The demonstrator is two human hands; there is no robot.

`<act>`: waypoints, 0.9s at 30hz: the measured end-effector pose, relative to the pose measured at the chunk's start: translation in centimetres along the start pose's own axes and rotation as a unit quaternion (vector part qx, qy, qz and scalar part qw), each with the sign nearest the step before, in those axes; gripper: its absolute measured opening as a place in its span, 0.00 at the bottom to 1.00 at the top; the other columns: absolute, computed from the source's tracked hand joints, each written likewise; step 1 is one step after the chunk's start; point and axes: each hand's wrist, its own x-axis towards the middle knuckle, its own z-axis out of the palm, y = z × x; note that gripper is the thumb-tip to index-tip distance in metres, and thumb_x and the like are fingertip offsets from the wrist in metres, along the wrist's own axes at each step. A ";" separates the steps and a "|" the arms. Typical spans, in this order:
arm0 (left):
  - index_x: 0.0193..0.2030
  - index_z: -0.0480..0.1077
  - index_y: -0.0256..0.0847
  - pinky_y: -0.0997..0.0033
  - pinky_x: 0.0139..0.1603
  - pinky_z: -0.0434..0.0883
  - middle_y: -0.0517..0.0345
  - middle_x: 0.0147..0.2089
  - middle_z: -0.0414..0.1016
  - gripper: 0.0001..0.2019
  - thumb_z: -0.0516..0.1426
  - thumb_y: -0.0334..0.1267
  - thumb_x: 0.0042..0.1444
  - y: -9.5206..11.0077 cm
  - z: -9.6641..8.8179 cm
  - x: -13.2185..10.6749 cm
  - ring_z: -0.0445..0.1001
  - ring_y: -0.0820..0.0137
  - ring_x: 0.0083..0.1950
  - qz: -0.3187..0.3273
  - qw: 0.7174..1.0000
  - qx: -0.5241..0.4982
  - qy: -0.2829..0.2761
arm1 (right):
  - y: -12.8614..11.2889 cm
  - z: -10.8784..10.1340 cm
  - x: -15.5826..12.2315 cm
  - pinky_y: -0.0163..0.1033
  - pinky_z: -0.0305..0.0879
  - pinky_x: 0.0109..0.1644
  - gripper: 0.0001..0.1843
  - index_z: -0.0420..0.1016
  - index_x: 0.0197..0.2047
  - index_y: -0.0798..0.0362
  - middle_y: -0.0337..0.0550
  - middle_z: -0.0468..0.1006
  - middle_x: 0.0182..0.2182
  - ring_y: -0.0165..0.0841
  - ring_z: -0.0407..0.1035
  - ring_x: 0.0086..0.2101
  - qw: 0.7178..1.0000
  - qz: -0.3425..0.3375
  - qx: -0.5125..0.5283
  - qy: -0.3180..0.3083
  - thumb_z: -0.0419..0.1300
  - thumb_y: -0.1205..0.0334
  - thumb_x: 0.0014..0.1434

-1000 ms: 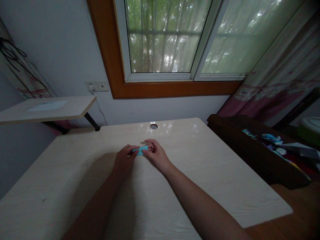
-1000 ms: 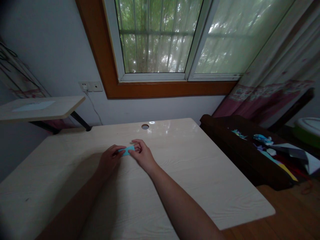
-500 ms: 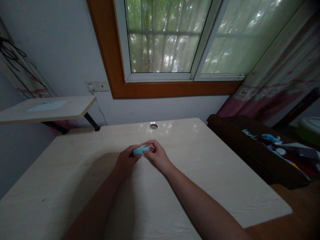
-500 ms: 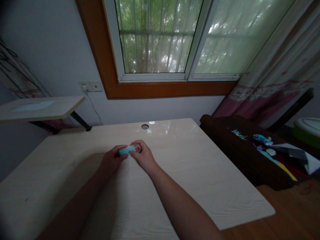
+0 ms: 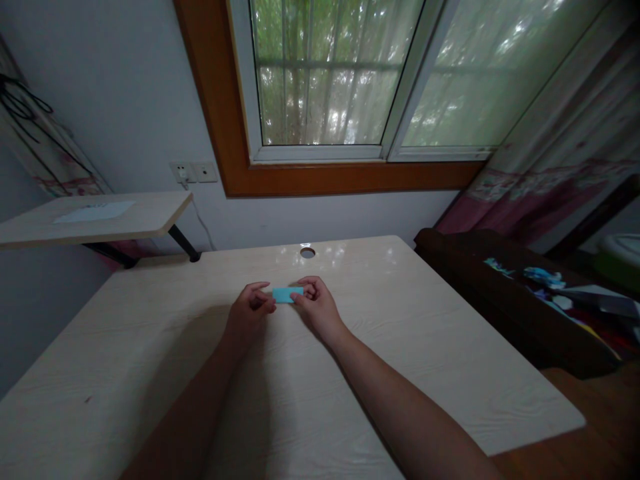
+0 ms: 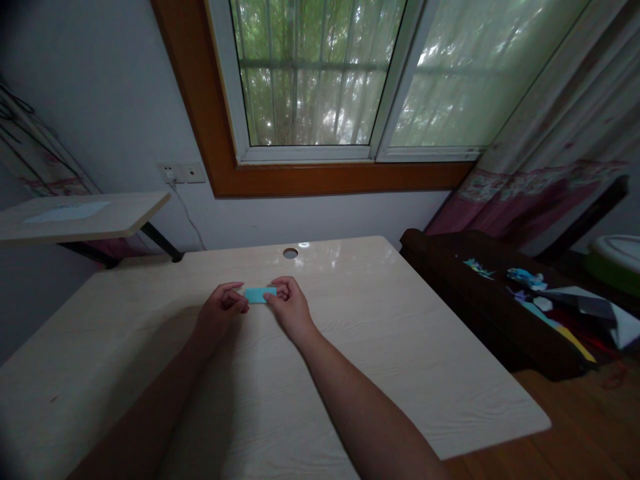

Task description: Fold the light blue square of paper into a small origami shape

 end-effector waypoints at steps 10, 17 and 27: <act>0.48 0.72 0.46 0.61 0.50 0.74 0.51 0.52 0.67 0.12 0.60 0.36 0.56 -0.1 -0.3 -0.1 0.71 0.65 0.52 0.216 0.959 0.183 0.021 | -0.2 -0.2 0.1 0.34 0.67 0.32 0.18 0.69 0.39 0.50 0.30 0.70 0.22 0.26 0.66 0.24 0.997 0.039 0.061 0.005 0.69 0.63 0.45; 0.43 0.74 0.47 0.59 0.52 0.69 0.53 0.51 0.69 0.11 0.62 0.30 0.53 0.5 -0.2 -0.4 0.69 0.64 0.51 0.303 0.914 0.271 0.004 | 0.1 0.1 -0.7 0.38 0.72 0.36 0.19 0.70 0.42 0.50 0.34 0.75 0.27 0.29 0.71 0.28 0.985 0.093 0.100 -0.108 0.70 0.63 0.47; 0.37 0.75 0.43 0.65 0.46 0.69 0.56 0.37 0.75 0.03 0.61 0.36 0.56 0.8 -0.5 -0.1 0.72 0.66 0.42 0.246 0.946 0.209 0.003 | -0.2 0.0 -0.6 0.36 0.65 0.31 0.15 0.73 0.43 0.51 0.36 0.72 0.26 0.28 0.67 0.25 0.986 0.088 0.062 -0.129 0.65 0.53 0.56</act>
